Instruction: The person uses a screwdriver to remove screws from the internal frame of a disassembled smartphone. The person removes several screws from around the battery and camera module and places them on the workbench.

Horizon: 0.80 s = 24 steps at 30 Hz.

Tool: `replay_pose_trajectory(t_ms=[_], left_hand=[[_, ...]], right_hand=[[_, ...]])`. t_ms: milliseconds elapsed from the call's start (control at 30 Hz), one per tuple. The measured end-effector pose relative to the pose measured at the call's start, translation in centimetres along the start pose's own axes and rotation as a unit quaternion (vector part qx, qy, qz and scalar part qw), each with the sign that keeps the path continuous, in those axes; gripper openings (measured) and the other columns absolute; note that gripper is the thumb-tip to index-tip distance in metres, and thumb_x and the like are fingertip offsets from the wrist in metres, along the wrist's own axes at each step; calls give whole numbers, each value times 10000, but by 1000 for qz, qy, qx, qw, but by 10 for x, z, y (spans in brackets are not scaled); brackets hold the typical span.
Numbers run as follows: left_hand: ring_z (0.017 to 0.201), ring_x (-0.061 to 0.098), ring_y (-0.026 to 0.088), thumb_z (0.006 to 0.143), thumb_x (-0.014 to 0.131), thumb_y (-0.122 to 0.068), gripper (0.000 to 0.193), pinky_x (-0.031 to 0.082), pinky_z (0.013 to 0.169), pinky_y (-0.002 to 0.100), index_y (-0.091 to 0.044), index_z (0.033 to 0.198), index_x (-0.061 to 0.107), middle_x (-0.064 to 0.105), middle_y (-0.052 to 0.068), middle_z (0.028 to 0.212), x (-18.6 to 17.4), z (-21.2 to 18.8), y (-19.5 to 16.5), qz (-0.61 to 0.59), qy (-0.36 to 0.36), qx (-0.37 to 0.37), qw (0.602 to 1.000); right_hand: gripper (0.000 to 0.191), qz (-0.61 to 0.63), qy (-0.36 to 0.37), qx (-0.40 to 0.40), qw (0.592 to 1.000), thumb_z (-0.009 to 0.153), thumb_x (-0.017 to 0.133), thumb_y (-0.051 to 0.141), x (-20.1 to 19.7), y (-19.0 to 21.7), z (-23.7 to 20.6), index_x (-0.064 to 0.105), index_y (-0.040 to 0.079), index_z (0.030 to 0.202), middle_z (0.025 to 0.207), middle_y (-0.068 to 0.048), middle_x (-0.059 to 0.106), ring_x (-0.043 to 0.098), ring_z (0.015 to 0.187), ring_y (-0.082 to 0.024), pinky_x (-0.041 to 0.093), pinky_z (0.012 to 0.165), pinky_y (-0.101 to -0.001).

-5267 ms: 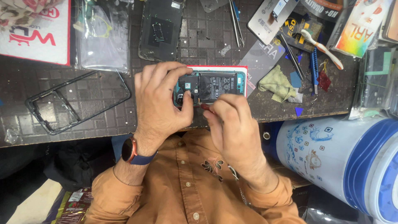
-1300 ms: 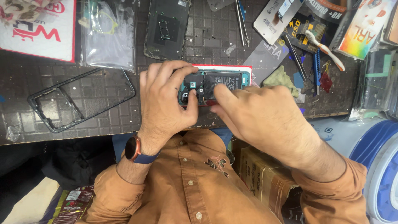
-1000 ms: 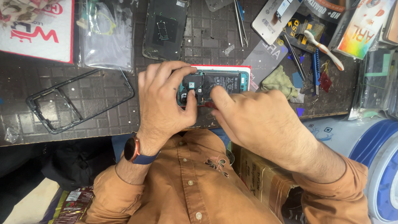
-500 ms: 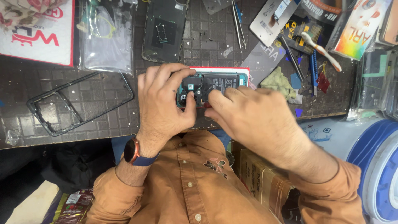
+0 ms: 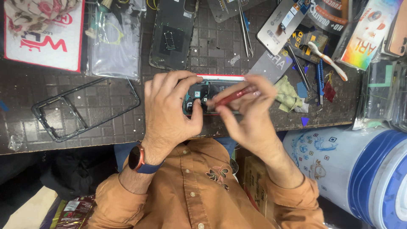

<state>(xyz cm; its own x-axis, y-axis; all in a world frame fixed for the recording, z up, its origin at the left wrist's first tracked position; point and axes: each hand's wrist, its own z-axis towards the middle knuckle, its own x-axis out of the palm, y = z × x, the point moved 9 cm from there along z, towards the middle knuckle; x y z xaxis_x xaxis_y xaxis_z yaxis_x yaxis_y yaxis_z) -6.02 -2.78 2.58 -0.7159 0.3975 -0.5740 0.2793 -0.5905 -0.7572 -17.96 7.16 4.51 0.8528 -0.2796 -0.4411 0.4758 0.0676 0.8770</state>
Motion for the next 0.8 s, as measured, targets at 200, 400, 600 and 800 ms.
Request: replay_pose_trajectory(t_ms=[200, 400, 600, 800], left_hand=[[1153, 565, 288, 764, 720, -103, 411, 403, 1008, 433, -75, 1173, 692, 649, 44, 1216, -1, 0, -2, 0, -6, -7, 1000], [1142, 562, 295, 754, 723, -109, 410, 399, 992, 441, -69, 1161, 694, 648, 49, 1198, 0, 1, -2, 5, -6, -9, 1000], [1169, 552, 308, 774, 731, -125, 408, 396, 1014, 449, -45, 1171, 675, 632, 73, 1221, 1, -1, -2, 0, -10, -6, 1000], [1166, 551, 307, 776, 735, -127, 410, 393, 1014, 448, -45, 1173, 676, 631, 75, 1220, 2, -1, -1, -2, -8, -6, 1000]], right_hand=[[672, 96, -145, -93, 980, 1095, 560, -207, -13, -4, 54, 120, 153, 1454, 1168, -212, 605, 712, 1070, -270, 644, 1069, -384], [437, 30, -96, -137, 985, 1133, 560, -180, 23, -25, 108, 215, 51, 1270, 1219, -213, 659, 736, 1148, -235, 650, 1040, -298], [402, 26, -69, -101, 992, 1107, 572, -162, 35, -41, 115, 243, 25, 1242, 1181, -217, 690, 742, 1122, -205, 649, 991, -274], [399, 4, -70, -99, 993, 1098, 576, -168, 36, -44, 116, 250, 10, 1245, 1215, -214, 697, 756, 1112, -209, 657, 962, -271]])
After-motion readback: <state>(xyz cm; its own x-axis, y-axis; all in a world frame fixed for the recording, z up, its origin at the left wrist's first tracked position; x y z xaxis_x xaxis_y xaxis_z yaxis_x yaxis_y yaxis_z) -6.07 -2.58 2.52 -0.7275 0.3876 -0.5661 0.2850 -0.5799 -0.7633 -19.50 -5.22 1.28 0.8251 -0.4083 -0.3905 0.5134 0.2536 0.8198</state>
